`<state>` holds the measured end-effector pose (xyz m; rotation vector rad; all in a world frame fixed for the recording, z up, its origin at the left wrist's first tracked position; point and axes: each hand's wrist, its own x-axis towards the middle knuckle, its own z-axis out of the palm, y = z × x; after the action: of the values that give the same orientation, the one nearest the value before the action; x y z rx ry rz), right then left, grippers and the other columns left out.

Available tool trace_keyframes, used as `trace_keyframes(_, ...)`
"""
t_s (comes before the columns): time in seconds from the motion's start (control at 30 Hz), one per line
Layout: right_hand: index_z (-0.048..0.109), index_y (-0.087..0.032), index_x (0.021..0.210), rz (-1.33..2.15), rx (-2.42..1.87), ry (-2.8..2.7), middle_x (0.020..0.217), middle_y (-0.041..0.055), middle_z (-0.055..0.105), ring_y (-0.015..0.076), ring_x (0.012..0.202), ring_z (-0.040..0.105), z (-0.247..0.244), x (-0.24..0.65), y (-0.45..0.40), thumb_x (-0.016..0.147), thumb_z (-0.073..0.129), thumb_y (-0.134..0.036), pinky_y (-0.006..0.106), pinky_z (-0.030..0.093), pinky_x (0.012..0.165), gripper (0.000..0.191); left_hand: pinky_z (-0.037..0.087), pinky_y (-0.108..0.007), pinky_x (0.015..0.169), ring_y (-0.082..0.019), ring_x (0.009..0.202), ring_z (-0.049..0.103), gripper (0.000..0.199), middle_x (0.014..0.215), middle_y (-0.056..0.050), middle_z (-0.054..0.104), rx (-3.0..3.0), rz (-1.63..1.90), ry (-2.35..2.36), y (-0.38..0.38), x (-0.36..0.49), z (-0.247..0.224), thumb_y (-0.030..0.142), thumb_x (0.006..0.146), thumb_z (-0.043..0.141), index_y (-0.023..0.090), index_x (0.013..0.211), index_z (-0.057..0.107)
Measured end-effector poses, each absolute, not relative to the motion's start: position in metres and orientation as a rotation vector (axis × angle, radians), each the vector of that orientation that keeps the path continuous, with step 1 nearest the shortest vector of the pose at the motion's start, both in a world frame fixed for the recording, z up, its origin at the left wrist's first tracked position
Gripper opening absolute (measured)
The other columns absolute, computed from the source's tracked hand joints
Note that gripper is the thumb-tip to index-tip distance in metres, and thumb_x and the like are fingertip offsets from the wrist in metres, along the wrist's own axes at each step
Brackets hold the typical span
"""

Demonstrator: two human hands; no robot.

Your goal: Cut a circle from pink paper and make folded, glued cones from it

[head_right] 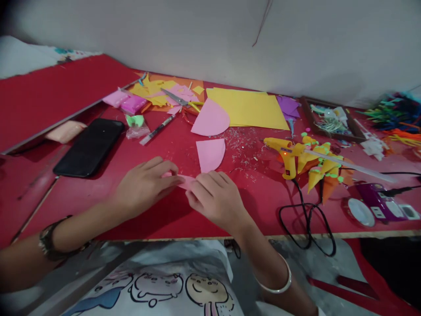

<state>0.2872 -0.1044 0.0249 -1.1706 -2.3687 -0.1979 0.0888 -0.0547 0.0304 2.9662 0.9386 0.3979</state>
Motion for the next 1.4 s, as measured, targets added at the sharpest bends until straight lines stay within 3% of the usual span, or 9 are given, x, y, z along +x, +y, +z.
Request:
trace_keyframes(0.13,0.054,-0.017,0.106,0.059,-1.109,-2.287,0.1,0.0071,0.061,0.0182,0.095,0.053,0.031,0.295,-0.114,0.081,0.055,-0.027,0.033,0.041,0.082,0.027,0.04,-0.029,0.074,-0.015,0.088,0.05,0.023,0.098,-0.001,0.058,2.663,0.608,0.643,-0.054,0.083,0.03,0.017,0.085,0.05,0.029,0.095,0.066)
trace_keyframes(0.33,0.059,-0.016,0.096,-0.129,-1.015,-2.361,0.102,0.0041,0.064,0.0153,0.099,0.054,0.016,0.299,-0.13,0.084,0.049,-0.008,0.034,0.039,0.091,0.019,0.041,-0.026,0.087,-0.013,0.106,0.048,0.035,0.113,-0.005,0.053,2.393,0.658,0.552,-0.052,0.08,0.017,0.004,0.084,0.041,0.023,0.107,0.06)
trace_keyframes(0.43,0.061,-0.012,0.092,-0.284,-1.029,-2.553,0.111,0.0087,0.061,0.0195,0.105,0.051,0.006,0.297,-0.135,0.085,0.043,-0.007,0.037,0.036,0.094,0.02,0.038,-0.032,0.094,-0.018,0.113,0.045,0.037,0.121,-0.006,0.051,2.504,0.482,0.588,-0.057,0.076,0.017,0.01,0.078,0.047,0.02,0.112,0.057)
trace_keyframes(0.53,0.061,-0.012,0.089,-0.182,-1.089,-2.629,0.107,0.0088,0.062,0.0192,0.1,0.053,-0.003,0.296,-0.135,0.086,0.04,-0.008,0.038,0.037,0.093,0.021,0.034,-0.039,0.097,-0.023,0.113,0.044,0.044,0.122,-0.004,0.053,2.644,0.235,0.605,-0.065,0.072,0.02,0.023,0.072,0.056,0.022,0.116,0.054)
trace_keyframes(0.67,0.06,-0.015,0.098,0.153,-1.172,-2.527,0.102,0.007,0.062,0.0177,0.093,0.054,-0.008,0.298,-0.127,0.084,0.048,-0.015,0.032,0.044,0.082,0.018,0.039,-0.039,0.086,-0.024,0.102,0.051,0.044,0.111,-0.007,0.06,2.783,0.247,0.715,-0.076,0.075,0.016,0.047,0.075,0.056,0.016,0.107,0.058)
trace_keyframes(0.8,0.062,-0.018,0.092,0.521,-1.197,-2.421,0.096,0.0045,0.061,0.0156,0.088,0.053,-0.005,0.299,-0.113,0.084,0.052,-0.023,0.03,0.043,0.078,0.014,0.04,-0.03,0.068,-0.018,0.08,0.054,0.019,0.087,-0.004,0.063,2.861,0.269,0.772,-0.081,0.082,0.006,0.033,0.081,0.056,0.016,0.088,0.062)
trace_keyframes(0.9,0.062,-0.016,0.083,0.671,-1.196,-2.341,0.089,0.0042,0.059,0.0142,0.084,0.052,-0.003,0.299,-0.103,0.085,0.051,-0.024,0.027,0.043,0.076,0.014,0.037,-0.029,0.065,-0.017,0.073,0.052,0.018,0.078,-0.003,0.062,2.837,0.337,0.847,-0.084,0.082,0.002,0.028,0.085,0.051,0.016,0.078,0.061)
trace_keyframes(1.17,0.047,-0.015,0.064,0.592,-1.361,-2.349,0.075,0.0035,0.05,0.0147,0.074,0.045,-0.005,0.295,-0.091,0.081,0.057,-0.027,0.027,0.039,0.067,0.023,0.035,-0.027,0.061,-0.014,0.064,0.051,0.03,0.068,-0.001,0.058,2.643,0.414,1.129,-0.093,0.079,-0.005,0.034,0.088,0.044,0.016,0.066,0.057)
trace_keyframes(1.4,0.048,-0.016,0.066,0.443,-1.406,-2.399,0.074,0.0036,0.049,0.0151,0.071,0.044,-0.009,0.291,-0.092,0.085,0.051,-0.028,0.027,0.037,0.066,0.023,0.027,-0.026,0.05,-0.013,0.051,0.045,0.032,0.056,0.0,0.051,2.79,0.442,1.247,-0.097,0.085,-0.005,0.031,0.087,0.044,0.017,0.06,0.053)
